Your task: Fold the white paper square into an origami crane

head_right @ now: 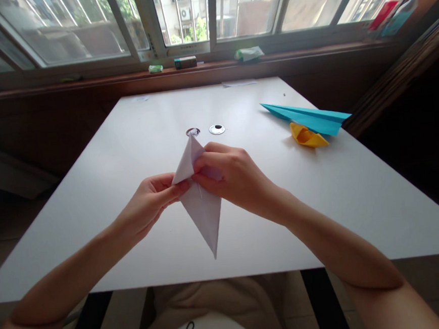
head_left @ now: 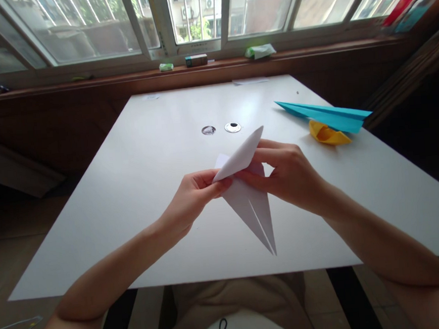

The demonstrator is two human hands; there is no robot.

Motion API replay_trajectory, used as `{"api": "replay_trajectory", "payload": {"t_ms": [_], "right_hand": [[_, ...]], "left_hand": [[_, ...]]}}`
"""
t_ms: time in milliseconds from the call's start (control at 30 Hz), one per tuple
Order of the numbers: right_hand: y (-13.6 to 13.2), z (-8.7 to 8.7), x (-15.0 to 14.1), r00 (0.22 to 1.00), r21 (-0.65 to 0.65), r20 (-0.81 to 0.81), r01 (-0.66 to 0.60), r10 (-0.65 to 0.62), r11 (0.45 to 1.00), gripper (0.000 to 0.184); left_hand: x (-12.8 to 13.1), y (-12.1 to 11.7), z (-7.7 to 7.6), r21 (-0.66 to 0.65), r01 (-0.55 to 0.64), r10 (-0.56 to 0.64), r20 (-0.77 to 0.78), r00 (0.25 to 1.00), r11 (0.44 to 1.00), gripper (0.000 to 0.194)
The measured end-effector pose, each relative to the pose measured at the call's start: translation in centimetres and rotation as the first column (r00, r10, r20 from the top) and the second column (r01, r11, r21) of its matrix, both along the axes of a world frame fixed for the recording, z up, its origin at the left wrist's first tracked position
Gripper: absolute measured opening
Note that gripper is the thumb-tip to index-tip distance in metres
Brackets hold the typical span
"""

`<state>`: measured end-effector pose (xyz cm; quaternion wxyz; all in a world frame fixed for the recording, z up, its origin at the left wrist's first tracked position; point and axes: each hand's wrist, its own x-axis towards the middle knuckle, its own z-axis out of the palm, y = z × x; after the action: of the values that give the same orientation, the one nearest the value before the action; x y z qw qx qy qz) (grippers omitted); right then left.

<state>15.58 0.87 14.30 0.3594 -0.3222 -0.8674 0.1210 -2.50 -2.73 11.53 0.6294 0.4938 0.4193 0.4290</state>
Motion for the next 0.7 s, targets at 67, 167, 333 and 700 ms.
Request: {"api": "replay_trajectory", "payload": {"t_ms": [67, 167, 333, 700], "right_hand": [[0.0, 0.19, 0.02, 1.0, 0.0, 0.004, 0.003, -0.003, 1.0, 0.008], [-0.03, 0.3, 0.04, 1.0, -0.014, 0.008, 0.005, -0.005, 1.0, 0.008], [-0.05, 0.16, 0.13, 1.0, -0.027, 0.027, 0.006, -0.005, 1.0, 0.009], [-0.24, 0.07, 0.01, 0.999, 0.001, 0.014, 0.033, -0.033, 0.999, 0.007]], "left_hand": [[-0.13, 0.12, 0.05, -0.002, 0.024, -0.024, 0.012, 1.0, 1.0, 0.025], [-0.23, 0.32, 0.01, -0.004, 0.033, -0.033, 0.015, 0.999, 0.999, 0.026], [-0.13, 0.31, 0.02, -0.011, 0.03, -0.03, 0.02, 0.999, 0.999, 0.024], [0.0, 0.18, 0.08, 0.008, 0.014, -0.014, 0.011, 1.0, 1.0, 0.026]]}}
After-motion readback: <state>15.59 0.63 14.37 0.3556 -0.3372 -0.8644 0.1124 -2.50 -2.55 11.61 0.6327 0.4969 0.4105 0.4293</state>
